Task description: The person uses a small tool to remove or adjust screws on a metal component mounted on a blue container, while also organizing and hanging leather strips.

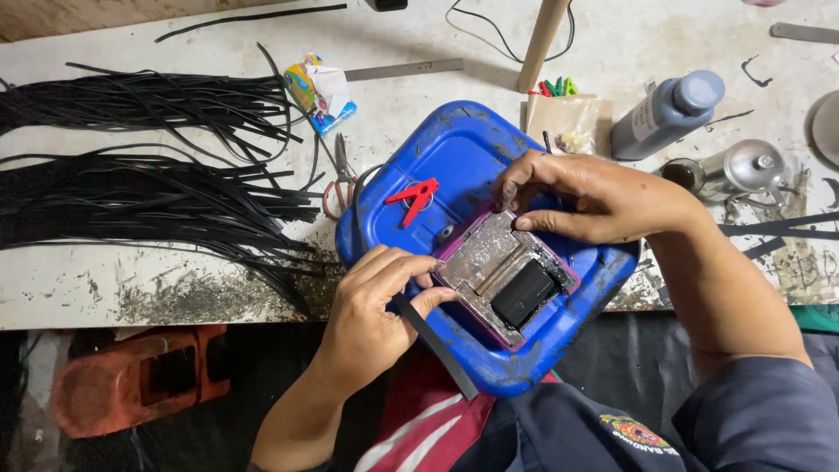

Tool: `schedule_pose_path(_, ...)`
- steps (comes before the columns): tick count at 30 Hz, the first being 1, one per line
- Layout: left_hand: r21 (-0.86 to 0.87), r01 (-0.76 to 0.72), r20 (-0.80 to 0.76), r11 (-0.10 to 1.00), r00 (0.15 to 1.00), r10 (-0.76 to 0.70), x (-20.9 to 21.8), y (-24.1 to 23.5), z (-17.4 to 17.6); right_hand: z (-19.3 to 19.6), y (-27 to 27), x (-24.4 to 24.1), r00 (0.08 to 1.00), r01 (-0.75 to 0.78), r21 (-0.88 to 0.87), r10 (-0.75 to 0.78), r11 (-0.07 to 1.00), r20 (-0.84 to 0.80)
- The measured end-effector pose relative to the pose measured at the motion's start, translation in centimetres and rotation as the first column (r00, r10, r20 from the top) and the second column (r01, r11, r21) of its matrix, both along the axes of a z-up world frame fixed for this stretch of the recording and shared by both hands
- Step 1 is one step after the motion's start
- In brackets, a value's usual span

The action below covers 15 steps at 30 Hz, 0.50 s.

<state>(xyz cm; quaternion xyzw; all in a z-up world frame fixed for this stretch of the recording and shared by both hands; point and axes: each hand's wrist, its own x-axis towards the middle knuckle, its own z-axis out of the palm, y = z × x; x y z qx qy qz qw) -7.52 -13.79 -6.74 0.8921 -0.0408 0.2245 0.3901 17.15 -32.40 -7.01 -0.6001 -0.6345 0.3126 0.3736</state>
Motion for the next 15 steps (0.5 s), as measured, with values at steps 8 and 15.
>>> schedule_pose_path(8,0.037,0.229,-0.049,0.973,0.973,-0.227,-0.8,3.0,3.1,2.3,-0.7,-1.0,0.995,0.014,0.126,-0.027,0.992,0.101)
schedule_pose_path(15,0.272,0.424,-0.005,0.864,0.898,-0.439,2.7,6.0,2.7,6.6,-2.7,-6.4,0.947,0.224,0.408,-0.297,0.885,0.124)
